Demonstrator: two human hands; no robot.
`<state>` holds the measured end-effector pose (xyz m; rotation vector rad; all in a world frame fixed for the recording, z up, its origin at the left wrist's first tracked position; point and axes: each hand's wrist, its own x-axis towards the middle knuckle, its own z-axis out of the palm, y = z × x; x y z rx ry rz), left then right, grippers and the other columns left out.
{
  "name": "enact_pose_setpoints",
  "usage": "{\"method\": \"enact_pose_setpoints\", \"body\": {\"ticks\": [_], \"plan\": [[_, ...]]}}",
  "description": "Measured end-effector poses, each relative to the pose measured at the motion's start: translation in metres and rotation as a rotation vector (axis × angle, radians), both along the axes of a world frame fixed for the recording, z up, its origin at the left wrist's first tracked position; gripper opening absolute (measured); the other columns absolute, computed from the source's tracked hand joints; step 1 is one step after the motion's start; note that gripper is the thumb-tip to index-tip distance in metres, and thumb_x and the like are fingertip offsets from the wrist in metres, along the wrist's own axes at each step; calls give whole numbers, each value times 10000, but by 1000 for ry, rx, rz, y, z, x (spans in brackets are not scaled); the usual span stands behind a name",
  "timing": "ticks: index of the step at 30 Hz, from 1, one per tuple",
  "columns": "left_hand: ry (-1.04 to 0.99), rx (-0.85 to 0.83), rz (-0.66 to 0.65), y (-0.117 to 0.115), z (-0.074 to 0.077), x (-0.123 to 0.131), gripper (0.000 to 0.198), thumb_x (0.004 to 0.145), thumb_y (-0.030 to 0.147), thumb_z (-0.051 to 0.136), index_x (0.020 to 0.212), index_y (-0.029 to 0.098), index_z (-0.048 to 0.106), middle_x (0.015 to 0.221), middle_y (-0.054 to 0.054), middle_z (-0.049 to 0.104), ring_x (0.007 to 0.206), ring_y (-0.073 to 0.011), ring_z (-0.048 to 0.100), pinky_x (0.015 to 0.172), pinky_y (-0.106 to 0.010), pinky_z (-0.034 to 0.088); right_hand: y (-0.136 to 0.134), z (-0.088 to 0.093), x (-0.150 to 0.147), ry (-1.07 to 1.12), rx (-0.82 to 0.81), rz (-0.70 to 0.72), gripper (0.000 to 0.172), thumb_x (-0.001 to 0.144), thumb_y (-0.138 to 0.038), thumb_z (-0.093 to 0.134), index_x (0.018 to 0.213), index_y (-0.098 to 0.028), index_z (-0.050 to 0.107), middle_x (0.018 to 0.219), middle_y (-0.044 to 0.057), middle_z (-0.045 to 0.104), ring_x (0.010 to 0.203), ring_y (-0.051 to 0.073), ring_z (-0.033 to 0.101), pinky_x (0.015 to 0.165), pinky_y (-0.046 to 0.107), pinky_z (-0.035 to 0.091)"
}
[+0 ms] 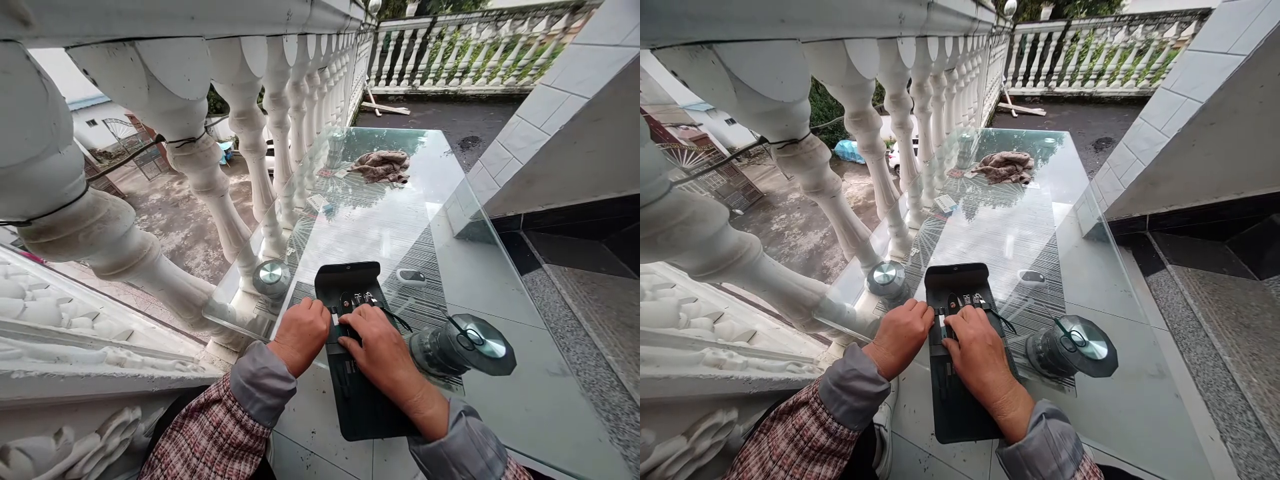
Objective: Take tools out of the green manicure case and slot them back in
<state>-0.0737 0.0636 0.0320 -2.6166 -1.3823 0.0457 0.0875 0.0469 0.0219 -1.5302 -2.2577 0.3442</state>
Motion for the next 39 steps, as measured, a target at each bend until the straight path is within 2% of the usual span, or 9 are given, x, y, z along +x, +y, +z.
{"method": "enact_pose_setpoints", "body": {"ticks": [4, 8, 14, 16, 21, 28, 32, 39], "plan": [[2, -10, 0, 0, 1, 1, 154, 811, 0, 465, 758, 136, 515, 758, -65, 550, 724, -219, 539, 558, -295, 395, 1, 0, 0, 5, 7, -14, 118, 778, -220, 606, 895, -207, 602, 863, 37, 546, 848, 192, 468, 713, 306, 396], [7, -15, 8, 0, 1, 1, 156, 810, -3, 458, 763, 134, 517, 760, -67, 550, 727, -222, 541, 557, -297, 401, 1, 0, -5, -65, 99, -37, 22, 785, -201, 587, 804, -206, 596, 834, 47, 536, 832, 200, 455, 691, 309, 380], [12, -19, 3, -1, 2, 1, 136, 817, 12, 469, 774, 134, 511, 775, -69, 547, 746, -218, 540, 574, -295, 407, 5, -1, -11, -94, 202, -52, 40, 796, -184, 567, 763, -196, 585, 852, 68, 535, 820, 209, 441, 691, 323, 380], [12, -19, 5, -1, 2, 1, 134, 819, 13, 469, 776, 134, 508, 776, -67, 544, 750, -217, 539, 577, -293, 406, 6, 0, -9, -70, 206, -38, 4, 788, -202, 583, 787, -200, 586, 889, 71, 539, 838, 213, 442, 700, 329, 386], [12, -32, 7, -1, 1, 0, 121, 820, 26, 485, 775, 136, 508, 776, -65, 542, 752, -214, 536, 577, -287, 403, 4, 1, -4, -36, 158, 15, 127, 738, -246, 653, 835, -210, 580, 943, 68, 538, 879, 221, 453, 718, 341, 403], [14, -41, 9, -1, 3, 1, 113, 813, 26, 494, 783, 133, 515, 786, -65, 550, 756, -218, 539, 577, -289, 411, 7, -2, -10, -50, 202, -32, 46, 782, -222, 607, 805, -184, 595, 933, 81, 543, 871, 224, 442, 718, 336, 389], [13, -31, 8, 0, 3, 2, 124, 823, 28, 482, 768, 136, 506, 780, -65, 548, 759, -217, 541, 580, -292, 415, 9, -5, -11, -34, 264, -46, 64, 810, -236, 569, 791, -180, 593, 938, 90, 544, 873, 227, 436, 718, 341, 380], [10, -25, 5, -1, 2, 1, 125, 832, 30, 475, 774, 137, 503, 779, -62, 547, 754, -213, 542, 575, -290, 409, 7, -6, -12, -20, 241, -76, 61, 792, -225, 581, 835, -184, 592, 948, 89, 551, 880, 232, 449, 733, 353, 396]]}}
